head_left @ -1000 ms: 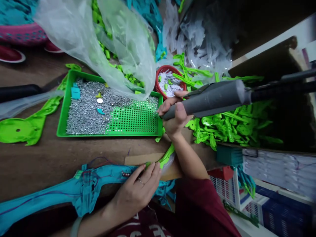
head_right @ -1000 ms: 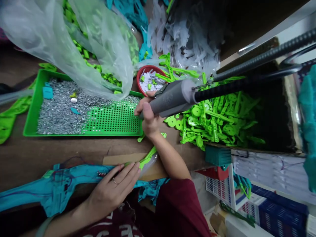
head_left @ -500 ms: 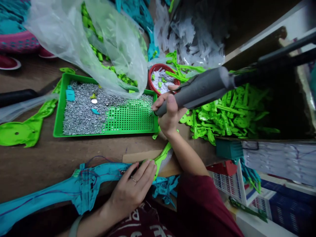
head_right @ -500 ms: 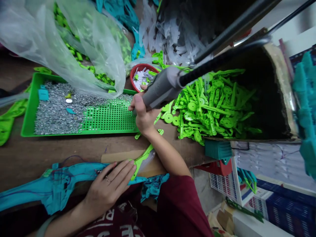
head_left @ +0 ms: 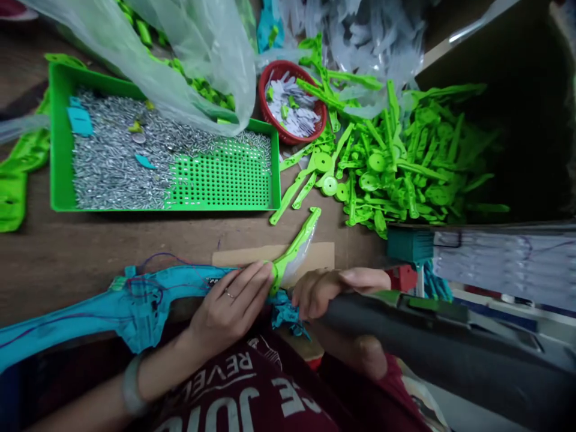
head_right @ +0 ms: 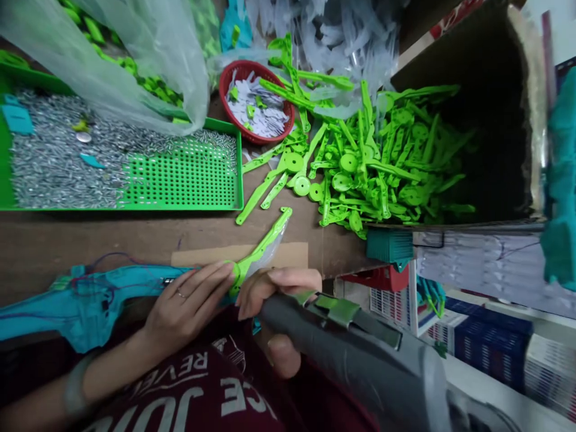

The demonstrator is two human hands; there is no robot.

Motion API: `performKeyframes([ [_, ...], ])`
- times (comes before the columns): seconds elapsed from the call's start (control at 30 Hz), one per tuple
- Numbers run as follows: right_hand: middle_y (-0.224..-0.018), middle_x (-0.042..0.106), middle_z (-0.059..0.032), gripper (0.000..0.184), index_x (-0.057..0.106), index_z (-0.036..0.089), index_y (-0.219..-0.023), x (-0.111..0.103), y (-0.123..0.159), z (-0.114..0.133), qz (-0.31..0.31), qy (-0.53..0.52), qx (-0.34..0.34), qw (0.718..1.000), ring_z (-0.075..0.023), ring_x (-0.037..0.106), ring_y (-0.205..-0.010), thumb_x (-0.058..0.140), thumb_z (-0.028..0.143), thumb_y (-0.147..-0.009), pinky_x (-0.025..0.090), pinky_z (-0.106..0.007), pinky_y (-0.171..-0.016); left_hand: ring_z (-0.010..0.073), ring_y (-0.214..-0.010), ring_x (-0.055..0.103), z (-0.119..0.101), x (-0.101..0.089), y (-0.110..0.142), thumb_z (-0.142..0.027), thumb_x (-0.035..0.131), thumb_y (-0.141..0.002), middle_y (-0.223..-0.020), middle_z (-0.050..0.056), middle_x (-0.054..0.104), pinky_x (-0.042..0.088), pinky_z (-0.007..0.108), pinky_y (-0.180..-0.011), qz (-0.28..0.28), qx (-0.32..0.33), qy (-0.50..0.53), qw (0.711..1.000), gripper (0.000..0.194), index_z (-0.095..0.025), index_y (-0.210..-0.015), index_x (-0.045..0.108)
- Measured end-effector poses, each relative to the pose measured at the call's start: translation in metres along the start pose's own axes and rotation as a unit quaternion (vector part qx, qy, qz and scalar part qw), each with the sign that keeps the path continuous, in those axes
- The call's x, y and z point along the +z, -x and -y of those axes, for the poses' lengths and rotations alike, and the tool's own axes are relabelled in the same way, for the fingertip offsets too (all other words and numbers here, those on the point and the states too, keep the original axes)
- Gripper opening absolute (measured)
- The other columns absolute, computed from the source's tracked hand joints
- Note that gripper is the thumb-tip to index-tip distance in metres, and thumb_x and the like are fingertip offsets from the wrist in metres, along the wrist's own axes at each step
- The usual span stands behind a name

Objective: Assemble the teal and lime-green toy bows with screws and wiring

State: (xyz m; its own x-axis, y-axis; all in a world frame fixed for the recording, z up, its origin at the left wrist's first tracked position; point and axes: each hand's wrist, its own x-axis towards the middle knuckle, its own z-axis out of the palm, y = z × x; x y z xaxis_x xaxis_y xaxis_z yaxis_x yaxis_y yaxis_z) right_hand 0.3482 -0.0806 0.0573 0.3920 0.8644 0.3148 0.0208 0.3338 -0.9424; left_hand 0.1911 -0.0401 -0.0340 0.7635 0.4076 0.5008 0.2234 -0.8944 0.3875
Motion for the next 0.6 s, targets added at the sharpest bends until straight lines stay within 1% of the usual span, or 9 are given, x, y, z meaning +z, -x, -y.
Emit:
performKeyframes([
  [0.13,-0.064,0.054,0.0049,0.036,0.052,0.028,-0.120,0.010,0.009,-0.006,-0.016,0.017,-0.009,1.000,-0.0152,0.056,-0.050,0.059,0.046,-0.089,0.050,-0.031,-0.050,0.0303,-0.128,0.058,0.000,-0.001,0.002,-0.012,0.049,-0.100,-0.134,0.016,0.066,0.047,0.043,-0.100,-0.002,0.013,-0.008,1.000,0.033,-0.002,-0.127,0.063],
  [0.2,-0.064,0.055,0.0045,0.035,0.053,0.029,-0.119,0.010,0.011,-0.008,0.001,0.033,-0.006,0.999,-0.0153,0.056,-0.051,0.062,0.045,-0.089,0.048,-0.030,-0.049,0.0308,-0.128,0.058,0.000,-0.001,0.002,-0.010,0.048,-0.099,-0.134,0.017,0.066,0.048,0.043,-0.100,-0.005,0.017,-0.005,1.000,0.032,-0.002,-0.127,0.063],
  [0.33,-0.063,0.057,0.0048,0.035,0.057,0.030,-0.118,0.001,0.006,-0.018,0.102,0.024,0.002,0.994,-0.0140,0.054,-0.049,0.064,0.048,-0.089,0.049,-0.028,-0.050,0.0304,-0.125,0.060,-0.001,-0.001,0.000,-0.010,0.048,-0.099,-0.131,0.017,0.068,0.049,0.042,-0.098,-0.016,0.008,0.000,1.000,0.031,-0.002,-0.124,0.064],
  [0.47,-0.055,0.055,0.0061,0.024,0.062,0.027,-0.112,-0.007,-0.005,-0.030,0.222,-0.047,-0.044,0.973,-0.0113,0.052,-0.040,0.059,0.042,-0.094,0.049,-0.024,-0.045,0.0275,-0.122,0.062,-0.002,0.000,-0.002,-0.011,0.047,-0.099,-0.128,0.015,0.070,0.050,0.041,-0.097,-0.033,0.002,-0.003,0.999,0.028,-0.005,-0.119,0.065],
  [0.53,-0.054,0.055,0.0049,0.027,0.064,0.025,-0.107,-0.007,-0.008,-0.031,0.254,-0.080,-0.047,0.963,-0.0121,0.053,-0.040,0.062,0.047,-0.092,0.050,-0.025,-0.045,0.0260,-0.121,0.063,-0.004,0.001,-0.002,-0.011,0.047,-0.099,-0.127,0.014,0.070,0.050,0.039,-0.097,-0.038,0.000,-0.013,0.999,0.027,-0.005,-0.119,0.065],
  [0.6,-0.054,0.056,0.0032,0.028,0.065,0.025,-0.103,-0.006,-0.008,-0.029,0.260,-0.081,-0.017,0.962,-0.0133,0.054,-0.042,0.063,0.050,-0.091,0.049,-0.026,-0.045,0.0251,-0.120,0.064,-0.005,0.003,-0.001,-0.011,0.047,-0.100,-0.126,0.013,0.071,0.051,0.038,-0.096,-0.042,-0.004,-0.024,0.999,0.027,-0.005,-0.120,0.064],
])
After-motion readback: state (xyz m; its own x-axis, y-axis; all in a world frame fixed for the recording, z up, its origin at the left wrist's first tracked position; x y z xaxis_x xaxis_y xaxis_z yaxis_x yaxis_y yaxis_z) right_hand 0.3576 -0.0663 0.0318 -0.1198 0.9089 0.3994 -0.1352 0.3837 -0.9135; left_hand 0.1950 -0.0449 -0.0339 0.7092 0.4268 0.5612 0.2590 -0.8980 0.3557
